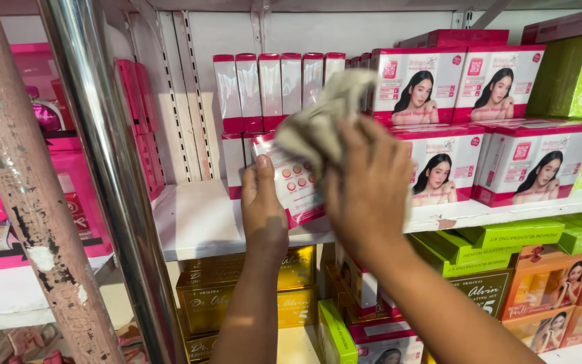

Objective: The person uses a cloth to wipe the surfaces of several pink and white product boxes on a store shelf. They pick up each box, wipe it thoroughly, and place it back in its position on the shelf.

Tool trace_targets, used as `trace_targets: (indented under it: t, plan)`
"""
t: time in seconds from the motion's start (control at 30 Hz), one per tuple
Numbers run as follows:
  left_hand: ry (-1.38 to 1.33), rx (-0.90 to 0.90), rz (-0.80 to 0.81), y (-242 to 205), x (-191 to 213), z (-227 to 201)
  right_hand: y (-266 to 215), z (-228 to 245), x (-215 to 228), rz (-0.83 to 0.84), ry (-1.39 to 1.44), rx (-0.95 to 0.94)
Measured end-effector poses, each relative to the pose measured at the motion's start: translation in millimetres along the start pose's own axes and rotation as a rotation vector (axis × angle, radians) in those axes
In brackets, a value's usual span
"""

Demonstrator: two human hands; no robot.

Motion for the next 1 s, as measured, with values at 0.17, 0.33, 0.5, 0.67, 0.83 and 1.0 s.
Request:
trace_targets:
  t: [0.17, 0.33, 0.5, 0.67, 0.83, 1.0]
  plan:
    - [-0.106, -0.172, 0.119, 8.9, -1.1, 10.4, -10.2, 35.7, -8.2, 0.054, 0.109, 0.201]
    - [0.144, -0.17, -0.003, -3.0, 2.1, 1.7, 7.6, -0.7, -22.5, 0.087, 0.019, 0.133]
    - [-0.137, -0.327, -0.143, -27.3, -7.9, -45.8, 9.3, -40.0, 1.5, -0.039, 0.217, 0.075]
    - [-0.003, -0.554, -0.272, -41.3, 7.2, -65.9, 12.1, -38.3, 1.0, 0.17, 0.358, 0.031]
    - [0.232, -0.683, -0.356, -49.5, 11.9, -80.5, 7.0, -20.3, -40.2, 0.504, 0.358, 0.163]
    - [0.587, -0.738, -0.476, -59.6, 6.7, -90.9, 2.7, -3.4, -55.8, 0.494, 0.284, 0.407]
Point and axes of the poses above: each hand's wrist, its own y-axis towards the middle knuckle, its own x-axis out of the back of the hand, z = x × y, the point moved 7 cm from there along y, towards the middle knuckle, and after that the axes turned 11 degrees about z, right-handed, at the moved point
